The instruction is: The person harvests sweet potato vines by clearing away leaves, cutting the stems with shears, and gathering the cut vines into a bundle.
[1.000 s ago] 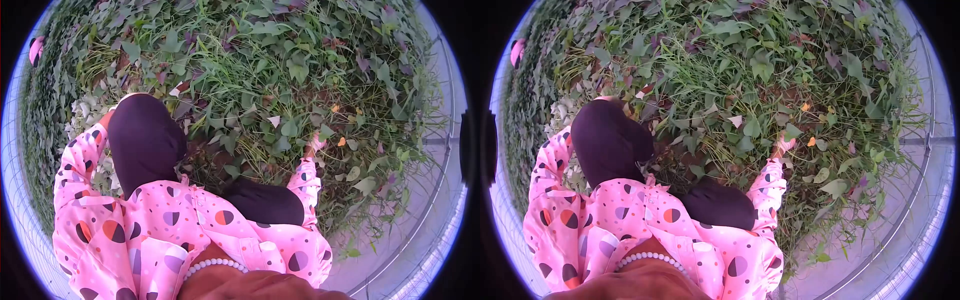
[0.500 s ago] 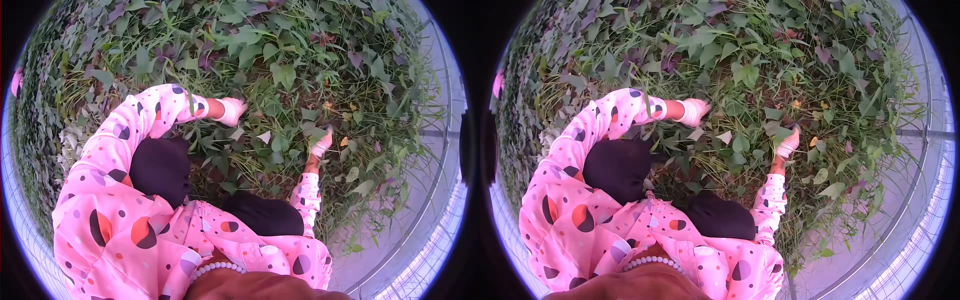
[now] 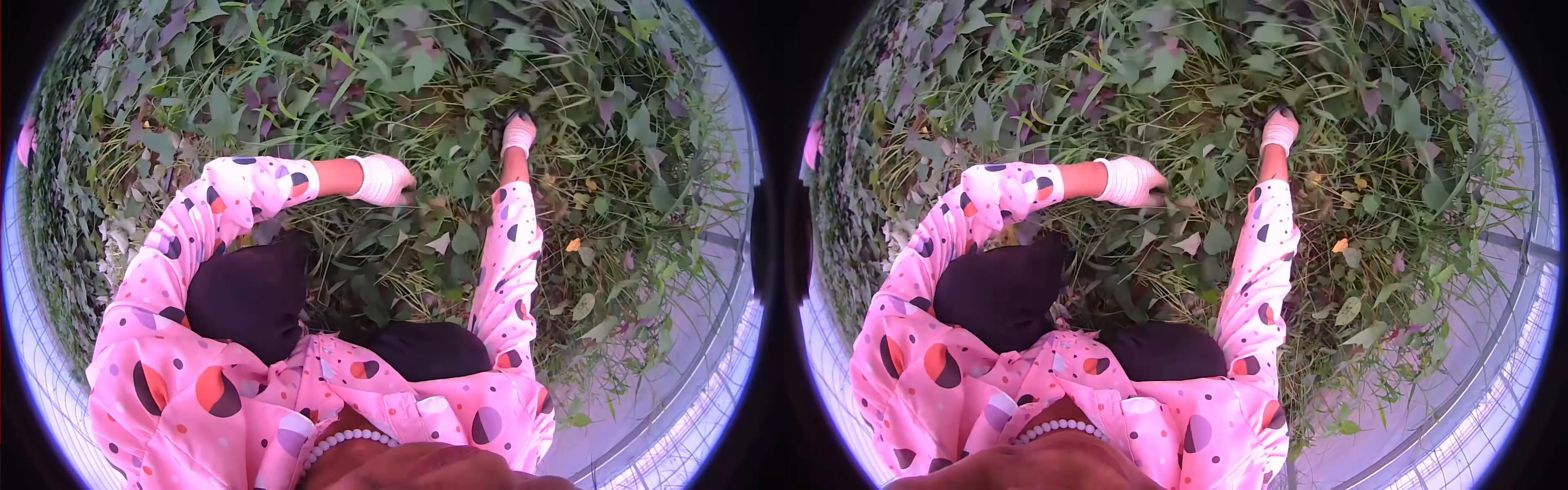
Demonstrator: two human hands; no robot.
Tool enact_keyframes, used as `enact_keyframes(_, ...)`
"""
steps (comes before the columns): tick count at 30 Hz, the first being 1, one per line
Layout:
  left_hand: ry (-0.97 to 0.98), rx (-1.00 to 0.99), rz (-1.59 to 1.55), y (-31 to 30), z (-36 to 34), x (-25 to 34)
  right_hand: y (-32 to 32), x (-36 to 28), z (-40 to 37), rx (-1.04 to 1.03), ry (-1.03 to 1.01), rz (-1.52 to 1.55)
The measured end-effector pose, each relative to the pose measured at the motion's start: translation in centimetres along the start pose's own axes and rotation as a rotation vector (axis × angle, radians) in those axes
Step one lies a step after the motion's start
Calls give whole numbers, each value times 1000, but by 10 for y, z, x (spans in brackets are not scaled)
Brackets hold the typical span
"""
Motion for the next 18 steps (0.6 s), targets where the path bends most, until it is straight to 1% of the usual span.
enact_keyframes(2, -20, 228, -101, -61, -2, 14, -14, -5, -16, -1, -112, -358)
enact_keyframes(3, 64, 390, -86, -85, 3, 17, -15, 7, -12, -14, -78, -341)
enact_keyframes(4, 147, 555, -75, -107, 5, 22, -13, 20, -7, -9, -32, -198)
enact_keyframes(6, 377, 763, 370, -127, 11, 43, -17, 18, -12, 7, -38, -158)
enact_keyframes(7, 261, 635, 480, -121, 27, 33, -18, 22, -13, -4, 20, -98)
enact_keyframes(8, 194, 721, 627, -115, 30, 19, -19, 15, -24, -5, 16, -97)
enact_keyframes(10, -189, 286, 531, -78, 52, -40, -21, 9, -44, -14, 110, 154)
enact_keyframes(11, -214, 208, 404, -47, 54, -66, -23, 3, -55, -53, 127, 163)
enact_keyframes(12, -237, 130, 277, -19, 53, -91, -26, -4, -64, -49, 126, 161)
enact_keyframes(13, -208, 156, 389, -11, 47, -94, -30, -10, -75, -35, 143, 335)
enact_keyframes(14, -180, 180, 501, -4, 41, -89, -31, -14, -84, -22, 162, 508)
enact_keyframes(15, -269, 79, 397, -2, 34, -88, -33, -24, -93, -15, 116, 629)
enact_keyframes(16, -270, 73, 398, -6, 35, -86, -32, -26, -102, -14, 122, 630)
enact_keyframes(18, -309, 43, 276, -10, 41, -91, -40, -55, -128, -6, -58, 689)
Point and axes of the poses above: each hand's wrist, its own z-axis towards the middle knuckle, its own y-axis out of the palm, x = y × z, the point moved 9 cm from there along z, towards the middle knuckle, and after that the axes turned 7 degrees about x, right-handed, at the moved point
